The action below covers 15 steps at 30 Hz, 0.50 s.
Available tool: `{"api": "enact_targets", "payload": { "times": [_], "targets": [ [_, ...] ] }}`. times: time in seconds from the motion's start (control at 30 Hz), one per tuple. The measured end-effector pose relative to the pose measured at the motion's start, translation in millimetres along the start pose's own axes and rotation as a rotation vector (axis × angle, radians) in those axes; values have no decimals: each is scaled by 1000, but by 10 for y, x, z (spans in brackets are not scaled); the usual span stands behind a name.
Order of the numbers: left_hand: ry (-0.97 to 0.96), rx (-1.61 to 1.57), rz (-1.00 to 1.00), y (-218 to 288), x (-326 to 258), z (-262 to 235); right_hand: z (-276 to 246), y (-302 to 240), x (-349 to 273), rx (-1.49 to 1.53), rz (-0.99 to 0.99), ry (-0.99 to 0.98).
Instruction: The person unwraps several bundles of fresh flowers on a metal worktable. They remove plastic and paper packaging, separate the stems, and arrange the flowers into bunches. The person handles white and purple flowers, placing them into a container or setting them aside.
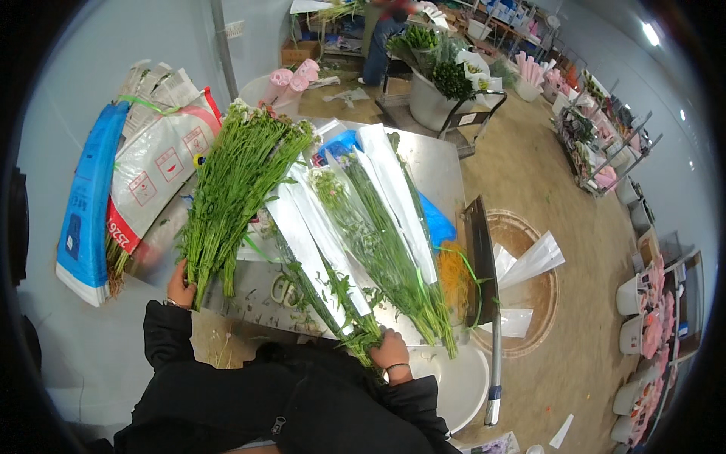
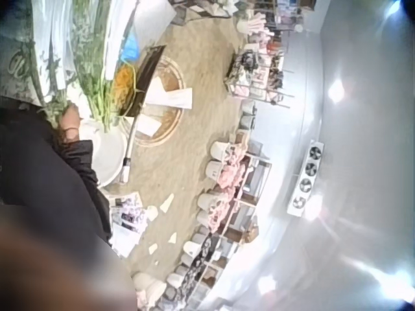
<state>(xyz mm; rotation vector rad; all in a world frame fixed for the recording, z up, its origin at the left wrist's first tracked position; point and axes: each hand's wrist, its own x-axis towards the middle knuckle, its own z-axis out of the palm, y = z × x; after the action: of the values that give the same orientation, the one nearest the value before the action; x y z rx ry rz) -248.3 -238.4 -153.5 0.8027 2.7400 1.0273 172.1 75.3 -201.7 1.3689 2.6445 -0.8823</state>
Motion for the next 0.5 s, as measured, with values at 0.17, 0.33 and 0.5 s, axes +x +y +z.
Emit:
{"api": "enact_targets", "payload": {
  "times": [0.17, 0.33, 0.5],
  "targets": [
    [-15, -44, -119, 22, -75, -89, -599, 65, -95, 185, -90, 138],
    [277, 271, 128, 234, -112, -303, -1286, 709, -559, 437, -64, 95],
    [402, -22, 248, 1223, -179, -488, -1524, 887, -961, 900, 188, 38]
  ]
}}
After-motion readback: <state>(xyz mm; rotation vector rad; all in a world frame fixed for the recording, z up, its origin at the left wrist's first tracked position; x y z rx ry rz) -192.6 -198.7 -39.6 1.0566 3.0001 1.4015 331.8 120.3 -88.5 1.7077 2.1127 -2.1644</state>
